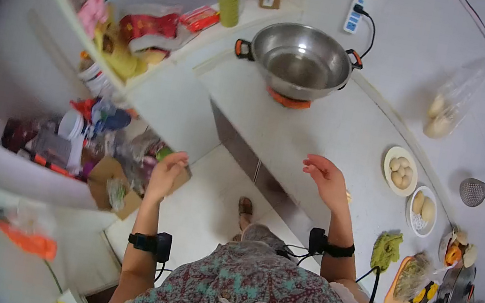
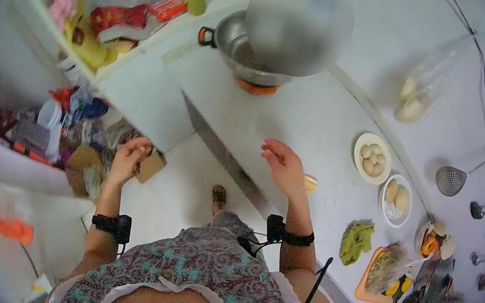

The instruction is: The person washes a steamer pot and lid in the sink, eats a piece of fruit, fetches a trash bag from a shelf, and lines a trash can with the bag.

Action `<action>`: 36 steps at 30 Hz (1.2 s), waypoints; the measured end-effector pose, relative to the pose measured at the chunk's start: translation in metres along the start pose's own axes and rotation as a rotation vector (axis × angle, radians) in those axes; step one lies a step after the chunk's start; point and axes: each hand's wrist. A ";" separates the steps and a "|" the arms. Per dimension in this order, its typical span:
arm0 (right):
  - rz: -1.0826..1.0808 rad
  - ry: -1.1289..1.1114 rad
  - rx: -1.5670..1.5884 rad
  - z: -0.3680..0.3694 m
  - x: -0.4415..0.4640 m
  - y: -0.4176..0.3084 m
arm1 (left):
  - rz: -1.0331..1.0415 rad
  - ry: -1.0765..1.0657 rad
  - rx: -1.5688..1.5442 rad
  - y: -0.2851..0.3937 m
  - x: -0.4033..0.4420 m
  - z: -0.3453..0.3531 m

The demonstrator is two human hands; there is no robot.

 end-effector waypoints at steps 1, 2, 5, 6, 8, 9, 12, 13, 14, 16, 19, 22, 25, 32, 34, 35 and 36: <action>0.033 0.033 0.061 -0.006 0.015 0.005 | 0.014 -0.080 0.014 0.003 0.032 0.005; 0.035 0.056 0.057 -0.012 0.027 0.011 | 0.020 -0.157 0.028 0.004 0.057 0.013; 0.141 0.259 0.249 -0.017 0.089 0.007 | -0.072 -0.196 -0.070 0.032 0.129 0.034; 0.136 0.336 0.317 -0.015 0.112 0.012 | -0.058 -0.232 -0.055 0.039 0.153 0.037; 0.142 0.428 0.395 -0.005 0.149 0.022 | -0.040 -0.245 -0.056 0.072 0.192 0.043; 0.126 0.499 0.409 0.001 0.168 0.024 | -0.008 -0.245 -0.081 0.086 0.214 0.049; 0.154 0.632 0.487 0.015 0.205 0.023 | 0.013 -0.182 -0.220 0.101 0.284 0.067; 0.174 0.684 0.550 0.018 0.214 0.019 | 0.008 -0.194 -0.227 0.108 0.302 0.074; 0.179 0.703 0.539 0.023 0.218 0.015 | -0.057 -0.154 -0.244 0.115 0.317 0.081; 0.165 0.684 0.576 0.037 0.222 0.005 | -0.123 -0.142 -0.257 0.116 0.348 0.091; 0.152 0.731 0.581 0.046 0.229 0.003 | -0.134 -0.199 -0.207 0.100 0.378 0.096; 0.147 0.734 0.554 0.046 0.234 0.007 | -0.015 -0.248 -0.252 0.087 0.389 0.096; 0.142 0.803 0.557 0.057 0.234 -0.001 | 0.070 -0.311 -0.272 0.084 0.389 0.092; 0.133 0.802 0.571 0.106 0.248 -0.009 | 0.040 -0.211 -0.302 0.081 0.403 0.040; 0.153 0.817 0.581 0.119 0.251 -0.005 | 0.071 -0.245 -0.321 0.068 0.410 0.029; 0.151 0.822 0.582 0.125 0.251 -0.005 | 0.104 -0.274 -0.343 0.063 0.412 0.025; 0.137 0.822 0.591 0.131 0.251 -0.005 | 0.105 -0.279 -0.344 0.062 0.412 0.021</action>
Point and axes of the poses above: each hand's wrist, its own x-axis towards the middle knuckle, its own z-axis out of the palm, y = z × x, and after that the axes turned 6 degrees about x, right-handed
